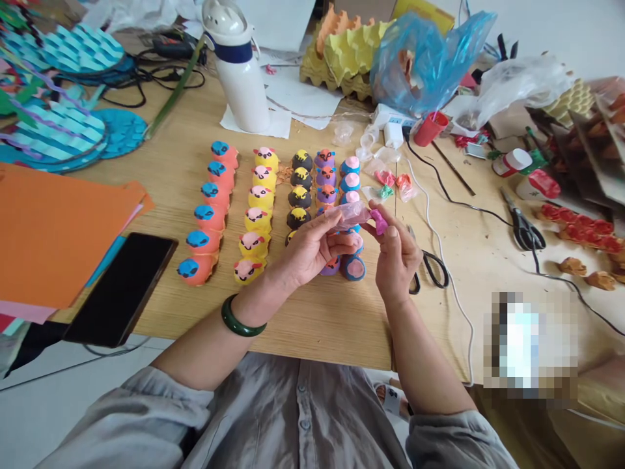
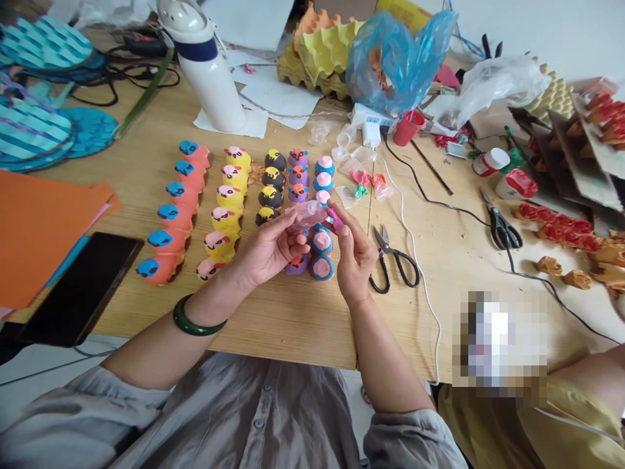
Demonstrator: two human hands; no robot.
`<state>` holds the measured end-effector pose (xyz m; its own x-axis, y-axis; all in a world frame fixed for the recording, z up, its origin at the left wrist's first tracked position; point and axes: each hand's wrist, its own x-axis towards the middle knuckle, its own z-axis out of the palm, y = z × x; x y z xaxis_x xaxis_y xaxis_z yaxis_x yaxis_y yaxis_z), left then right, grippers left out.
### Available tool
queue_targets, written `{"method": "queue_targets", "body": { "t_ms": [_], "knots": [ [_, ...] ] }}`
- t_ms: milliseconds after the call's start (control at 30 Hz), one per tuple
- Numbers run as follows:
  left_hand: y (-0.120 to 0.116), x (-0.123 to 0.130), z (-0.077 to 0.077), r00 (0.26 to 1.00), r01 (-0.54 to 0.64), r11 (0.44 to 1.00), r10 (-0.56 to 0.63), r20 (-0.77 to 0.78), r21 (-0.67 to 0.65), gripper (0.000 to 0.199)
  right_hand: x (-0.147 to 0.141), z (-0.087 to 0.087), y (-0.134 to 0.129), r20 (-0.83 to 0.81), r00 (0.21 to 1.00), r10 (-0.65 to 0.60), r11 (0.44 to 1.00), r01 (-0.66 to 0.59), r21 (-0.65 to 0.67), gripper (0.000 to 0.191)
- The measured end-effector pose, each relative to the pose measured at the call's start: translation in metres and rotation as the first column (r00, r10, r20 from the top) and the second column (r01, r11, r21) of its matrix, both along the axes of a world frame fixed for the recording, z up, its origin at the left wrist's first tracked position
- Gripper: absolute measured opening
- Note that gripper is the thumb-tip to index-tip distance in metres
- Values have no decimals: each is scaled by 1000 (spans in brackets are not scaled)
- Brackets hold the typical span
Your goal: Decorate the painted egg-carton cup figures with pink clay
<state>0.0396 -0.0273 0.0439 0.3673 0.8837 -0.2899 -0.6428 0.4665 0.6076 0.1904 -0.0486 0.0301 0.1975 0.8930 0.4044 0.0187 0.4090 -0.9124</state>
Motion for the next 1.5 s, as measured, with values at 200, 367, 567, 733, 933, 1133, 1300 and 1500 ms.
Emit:
{"method": "queue_targets", "body": {
  "t_ms": [200, 367, 567, 733, 933, 1133, 1300, 1500],
  "knots": [
    [1, -1, 2, 1000, 1, 998, -2, -7, -65, 21, 1, 6, -3, 107, 994, -35, 997, 27, 77, 37],
    [-1, -1, 11, 1000, 14, 994, -14, -1, -107, 22, -1, -8, -1, 388, 919, -67, 989, 9, 150, 42],
    [-3, 1, 18, 993, 62, 988, -47, 106, -142, 36, -3, -15, -1, 190, 980, -66, 993, 46, 108, 43],
    [0, -2, 16, 987, 40, 971, -2, 160, -234, 39, -2, -4, 0, 98, 992, -72, 995, 65, 78, 41],
    [1, -4, 16, 994, 40, 973, -17, 104, -227, 37, 6, 2, 7, 71, 996, -44, 998, 41, 47, 24],
    [2, -4, 17, 997, -6, 966, 26, 73, -260, 30, 12, 7, 10, -30, 985, -171, 981, 173, 83, 36],
    [-4, 1, 18, 995, 92, 968, -82, 49, -233, 32, -4, 4, 1, 158, 986, -50, 994, 32, 109, 29],
    [-3, 0, 18, 994, 65, 962, -40, 97, -265, 32, 2, 3, 11, -202, 975, -93, 995, 96, 1, 27]
  ]
}}
